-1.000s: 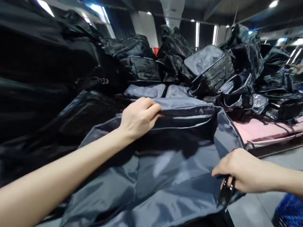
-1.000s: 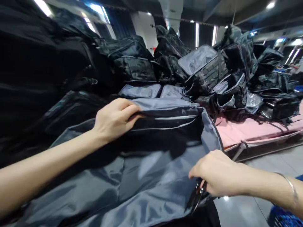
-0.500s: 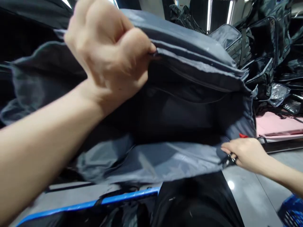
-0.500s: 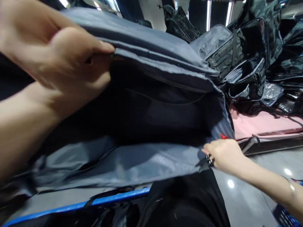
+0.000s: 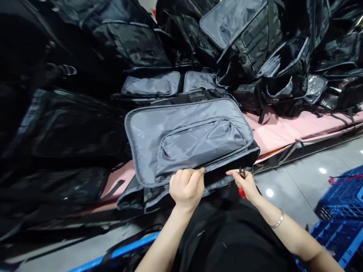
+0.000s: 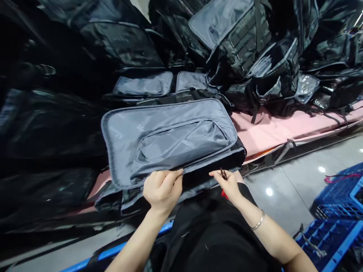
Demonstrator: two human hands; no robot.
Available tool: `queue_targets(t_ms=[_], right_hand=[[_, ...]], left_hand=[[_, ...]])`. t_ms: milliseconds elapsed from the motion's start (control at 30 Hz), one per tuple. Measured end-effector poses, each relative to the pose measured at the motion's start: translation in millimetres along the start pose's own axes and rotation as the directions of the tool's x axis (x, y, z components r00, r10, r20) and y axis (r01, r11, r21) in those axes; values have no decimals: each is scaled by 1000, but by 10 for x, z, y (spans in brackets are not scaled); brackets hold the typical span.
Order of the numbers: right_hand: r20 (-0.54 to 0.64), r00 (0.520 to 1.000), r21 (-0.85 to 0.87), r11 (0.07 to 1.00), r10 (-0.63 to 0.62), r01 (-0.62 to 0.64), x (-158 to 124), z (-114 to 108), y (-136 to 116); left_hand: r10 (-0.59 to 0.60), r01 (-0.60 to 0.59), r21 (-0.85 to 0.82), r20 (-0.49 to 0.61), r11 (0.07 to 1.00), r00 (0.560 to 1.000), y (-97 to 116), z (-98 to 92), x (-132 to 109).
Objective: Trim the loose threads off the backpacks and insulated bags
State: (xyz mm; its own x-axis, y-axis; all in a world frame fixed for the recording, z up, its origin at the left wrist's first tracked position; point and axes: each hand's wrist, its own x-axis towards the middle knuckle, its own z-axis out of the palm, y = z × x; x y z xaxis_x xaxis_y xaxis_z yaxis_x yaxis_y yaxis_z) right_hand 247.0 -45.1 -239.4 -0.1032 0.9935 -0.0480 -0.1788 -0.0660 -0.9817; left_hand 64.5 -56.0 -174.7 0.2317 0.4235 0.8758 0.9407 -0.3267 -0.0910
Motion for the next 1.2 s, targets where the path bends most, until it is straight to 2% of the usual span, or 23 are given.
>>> queue_targets(t_ms=[67, 167, 267, 333, 367, 400, 433, 467, 500, 533, 567, 600, 667, 800, 900, 1033, 1100, 1200], right_hand=[[-46, 999, 110, 994, 13, -7, 57, 110, -34], [-99, 995, 164, 986, -8, 24, 96, 238, -101], [-94, 995, 261, 965, 21, 4, 72, 321, -141], [-72, 996, 340, 940, 51, -24, 49, 345, -152], [-60, 996, 362, 932, 59, -33, 40, 349, -157], [-48, 997, 373, 927, 61, -39, 32, 347, -161], [-40, 997, 377, 925, 62, -42, 24, 343, -166], [-36, 997, 381, 923, 65, -46, 16, 338, -172], [-32, 997, 387, 920, 73, -55, 8, 332, -180], [-30, 996, 394, 917, 82, -64, -2, 328, -188], [-27, 996, 400, 914, 90, -71, -12, 326, -197], [-25, 995, 405, 911, 94, -76, -23, 327, -205], [-20, 996, 406, 911, 87, -71, -44, 335, -218], [-4, 999, 357, 933, 51, -46, -67, 364, -215], [-14, 999, 231, 973, 30, -26, -70, 361, -211], [-74, 997, -66, 997, -32, 27, -151, 255, -244], [-73, 991, -233, 968, -110, 90, -252, 168, -267], [-63, 976, -404, 900, -206, 164, -421, 66, -294]], left_hand=[[0, -1, -26, -11, 1000, 1000, 51, -49, -26], [-49, 49, -45, 11, 998, 999, 125, -149, -100], [-184, 189, -81, 58, 979, 981, 233, -249, -231], [-341, 350, -188, 79, 918, 937, 329, -298, -321], [-454, 467, -266, 114, 843, 884, 380, -314, -357], [-578, 605, -347, 191, 717, 793, 428, -322, -381], [-688, 742, -409, 301, 532, 660, 472, -322, -393], [-757, 843, -439, 422, 311, 499, 510, -316, -391], [-780, 894, -440, 526, 92, 339, 542, -305, -378], [-773, 899, -427, 600, -93, 206, 568, -289, -354], [-757, 880, -416, 644, -228, 108, 591, -272, -324], [-746, 854, -411, 665, -317, 43, 613, -253, -290], [-718, 811, -402, 696, -425, -31, 656, -212, -221], [-670, 701, -416, 733, -580, -120, 717, -116, -108], [-687, 623, -467, 709, -628, -161, 709, -43, -54], [-716, 588, -517, 679, -622, -161, 679, -1, -32], [-713, 603, -507, 684, -616, -153, 683, -10, -32], [-700, 638, -489, 706, -595, -111, 709, -38, -30]])
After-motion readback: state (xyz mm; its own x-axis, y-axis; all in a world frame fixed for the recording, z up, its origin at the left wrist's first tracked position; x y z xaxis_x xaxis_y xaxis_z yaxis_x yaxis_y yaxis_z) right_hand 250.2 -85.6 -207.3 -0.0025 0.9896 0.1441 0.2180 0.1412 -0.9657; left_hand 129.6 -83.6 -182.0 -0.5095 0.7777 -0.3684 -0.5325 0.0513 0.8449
